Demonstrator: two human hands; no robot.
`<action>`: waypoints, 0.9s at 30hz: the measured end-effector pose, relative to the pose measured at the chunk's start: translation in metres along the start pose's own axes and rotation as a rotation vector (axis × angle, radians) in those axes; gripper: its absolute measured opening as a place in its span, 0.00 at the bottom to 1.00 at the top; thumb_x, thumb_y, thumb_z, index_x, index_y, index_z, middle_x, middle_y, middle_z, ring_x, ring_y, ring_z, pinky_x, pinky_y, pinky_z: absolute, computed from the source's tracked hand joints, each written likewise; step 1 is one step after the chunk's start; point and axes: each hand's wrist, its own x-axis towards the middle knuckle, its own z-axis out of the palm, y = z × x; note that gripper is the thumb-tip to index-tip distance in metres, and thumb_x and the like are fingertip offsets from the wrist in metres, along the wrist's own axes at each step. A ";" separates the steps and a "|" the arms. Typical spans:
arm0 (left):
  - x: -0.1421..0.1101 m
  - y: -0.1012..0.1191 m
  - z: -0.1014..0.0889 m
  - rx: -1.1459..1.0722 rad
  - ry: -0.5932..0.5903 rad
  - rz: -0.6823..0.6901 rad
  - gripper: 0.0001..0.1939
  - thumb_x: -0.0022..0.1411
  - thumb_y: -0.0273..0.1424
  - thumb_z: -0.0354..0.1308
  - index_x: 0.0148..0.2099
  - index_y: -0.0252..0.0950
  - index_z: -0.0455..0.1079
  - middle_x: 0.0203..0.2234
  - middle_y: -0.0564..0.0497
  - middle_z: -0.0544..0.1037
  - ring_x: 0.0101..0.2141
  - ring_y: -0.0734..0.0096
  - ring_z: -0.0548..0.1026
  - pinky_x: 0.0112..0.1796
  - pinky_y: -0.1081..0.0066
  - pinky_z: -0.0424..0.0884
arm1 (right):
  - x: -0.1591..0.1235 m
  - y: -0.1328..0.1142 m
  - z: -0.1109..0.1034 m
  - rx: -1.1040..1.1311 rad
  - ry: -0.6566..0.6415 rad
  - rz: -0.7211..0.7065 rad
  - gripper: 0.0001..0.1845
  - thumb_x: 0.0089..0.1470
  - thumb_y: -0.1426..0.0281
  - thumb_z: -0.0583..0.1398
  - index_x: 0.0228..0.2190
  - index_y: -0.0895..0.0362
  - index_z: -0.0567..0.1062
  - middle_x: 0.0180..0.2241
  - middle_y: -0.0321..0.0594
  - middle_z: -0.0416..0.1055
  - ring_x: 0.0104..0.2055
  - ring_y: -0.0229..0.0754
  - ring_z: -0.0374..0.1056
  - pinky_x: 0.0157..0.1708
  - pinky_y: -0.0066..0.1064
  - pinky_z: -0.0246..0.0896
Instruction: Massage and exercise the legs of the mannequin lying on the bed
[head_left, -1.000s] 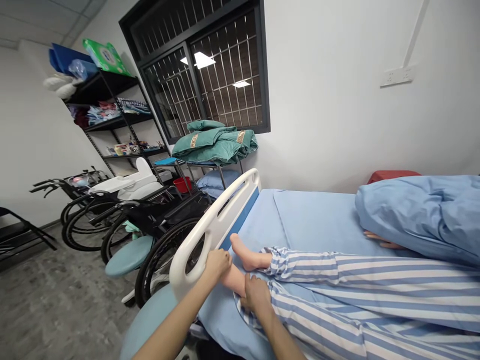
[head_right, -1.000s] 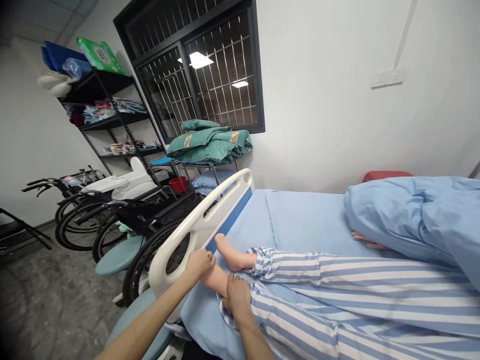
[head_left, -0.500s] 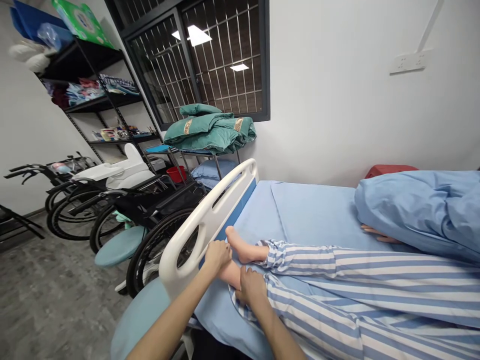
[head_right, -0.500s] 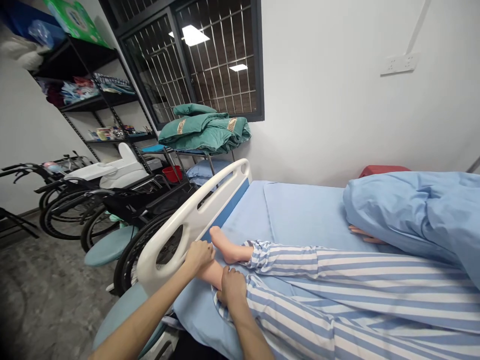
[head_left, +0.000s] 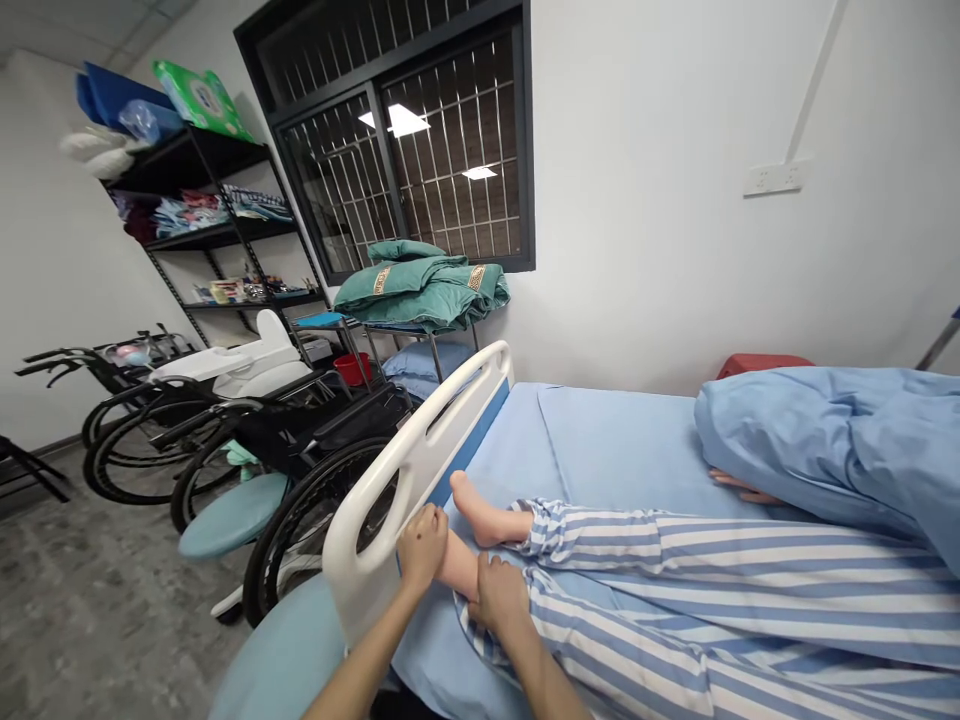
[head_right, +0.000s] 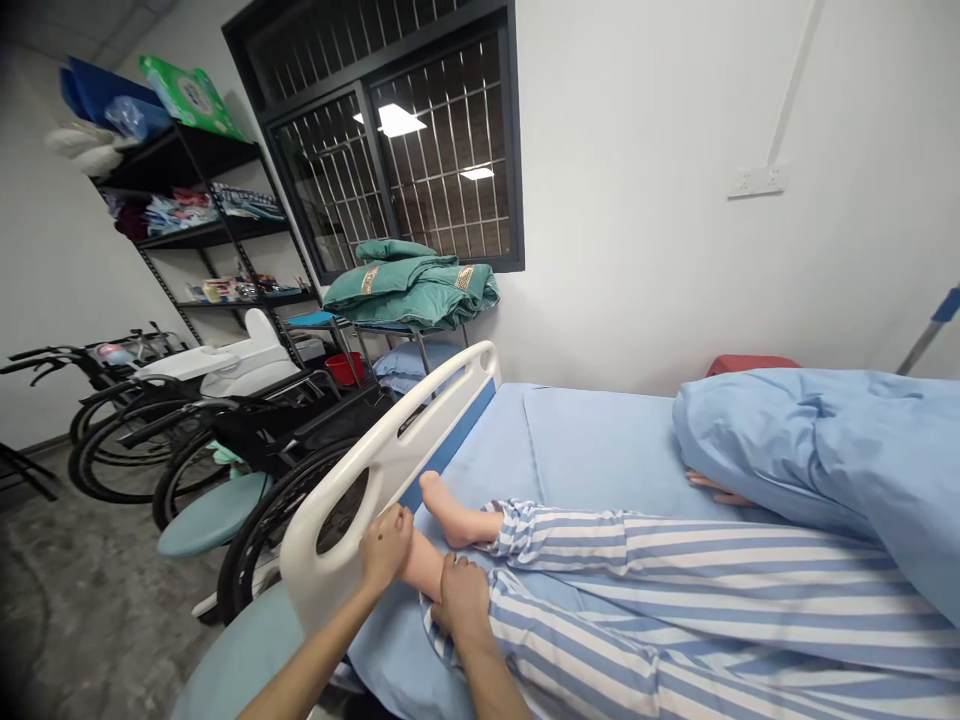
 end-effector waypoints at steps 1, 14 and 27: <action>0.001 -0.001 -0.001 0.005 0.000 -0.001 0.18 0.70 0.32 0.39 0.36 0.39 0.71 0.36 0.45 0.79 0.40 0.62 0.76 0.40 0.66 0.66 | 0.000 0.000 0.001 0.001 0.002 0.001 0.28 0.42 0.69 0.67 0.47 0.61 0.72 0.42 0.55 0.76 0.42 0.59 0.74 0.41 0.44 0.70; 0.041 0.018 -0.005 0.219 -0.325 0.317 0.13 0.64 0.26 0.49 0.37 0.30 0.77 0.32 0.36 0.77 0.38 0.55 0.76 0.39 0.63 0.66 | 0.003 -0.002 -0.004 0.005 -0.050 0.024 0.26 0.44 0.71 0.64 0.47 0.63 0.72 0.42 0.58 0.75 0.42 0.60 0.73 0.41 0.45 0.69; 0.023 0.008 -0.016 0.063 -0.149 0.032 0.17 0.65 0.33 0.45 0.34 0.37 0.75 0.34 0.39 0.80 0.37 0.53 0.78 0.37 0.63 0.66 | 0.003 -0.004 0.003 -0.008 0.011 0.030 0.26 0.42 0.72 0.66 0.46 0.60 0.73 0.41 0.55 0.75 0.41 0.60 0.74 0.40 0.46 0.70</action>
